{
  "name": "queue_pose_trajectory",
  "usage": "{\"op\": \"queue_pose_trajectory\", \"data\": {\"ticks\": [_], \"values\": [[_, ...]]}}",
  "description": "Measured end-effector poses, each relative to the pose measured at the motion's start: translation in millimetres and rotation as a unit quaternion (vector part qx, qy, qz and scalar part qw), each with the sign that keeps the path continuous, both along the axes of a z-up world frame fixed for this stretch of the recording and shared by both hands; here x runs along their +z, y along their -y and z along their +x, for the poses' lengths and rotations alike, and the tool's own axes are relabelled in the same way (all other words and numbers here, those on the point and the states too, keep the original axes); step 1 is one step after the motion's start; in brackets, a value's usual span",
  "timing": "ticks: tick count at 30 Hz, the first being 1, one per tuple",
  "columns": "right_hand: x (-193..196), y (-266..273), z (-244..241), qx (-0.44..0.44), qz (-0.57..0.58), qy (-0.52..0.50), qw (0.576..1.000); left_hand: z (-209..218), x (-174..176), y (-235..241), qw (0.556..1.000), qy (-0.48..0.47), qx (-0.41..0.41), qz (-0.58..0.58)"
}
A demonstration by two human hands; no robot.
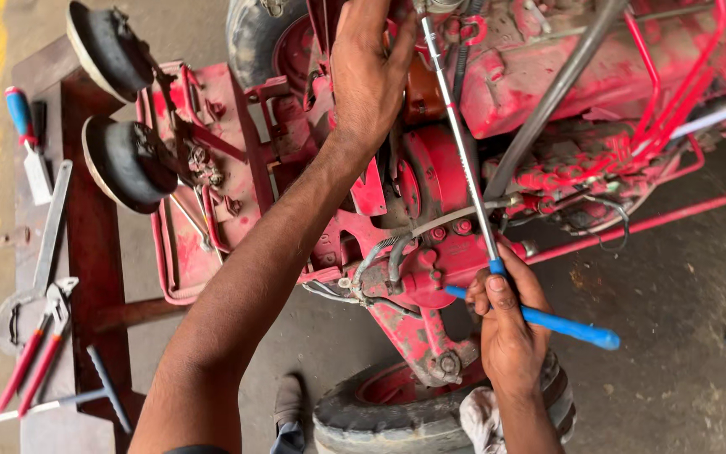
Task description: The person uses a T-handle hex key to loosen a bolt on a red tractor engine, then wipes oil off the internal components with a white cloth, and finally handles a black rubber hose near the fan belt area.
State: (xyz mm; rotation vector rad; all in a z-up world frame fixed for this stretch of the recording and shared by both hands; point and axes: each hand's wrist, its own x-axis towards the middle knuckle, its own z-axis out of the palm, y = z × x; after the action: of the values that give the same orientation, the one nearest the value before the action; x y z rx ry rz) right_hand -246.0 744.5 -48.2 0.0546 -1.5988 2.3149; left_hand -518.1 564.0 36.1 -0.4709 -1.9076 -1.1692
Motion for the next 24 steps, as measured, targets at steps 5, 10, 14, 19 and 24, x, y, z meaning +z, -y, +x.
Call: {"op": "queue_pose_trajectory", "data": {"ticks": [5,10,14,19,24], "values": [[-1,-10,-9,0.02,-0.011,-0.001,1.0,8,8,0,1.0,0.005,0.002,-0.008],[-6,-9,-10,0.047,-0.075,0.019,0.996,12,11,1,1.0,-0.016,0.001,-0.024],[-1,-13,-12,0.065,-0.146,0.039,0.986,12,14,-1,1.0,-0.018,-0.002,-0.014],[-1,3,-12,0.048,-0.179,0.057,0.981,15,17,3,1.0,0.006,-0.005,-0.023],[-17,16,-20,-0.011,-0.221,0.068,0.973,14,22,7,0.999,0.001,0.003,-0.042]]}}
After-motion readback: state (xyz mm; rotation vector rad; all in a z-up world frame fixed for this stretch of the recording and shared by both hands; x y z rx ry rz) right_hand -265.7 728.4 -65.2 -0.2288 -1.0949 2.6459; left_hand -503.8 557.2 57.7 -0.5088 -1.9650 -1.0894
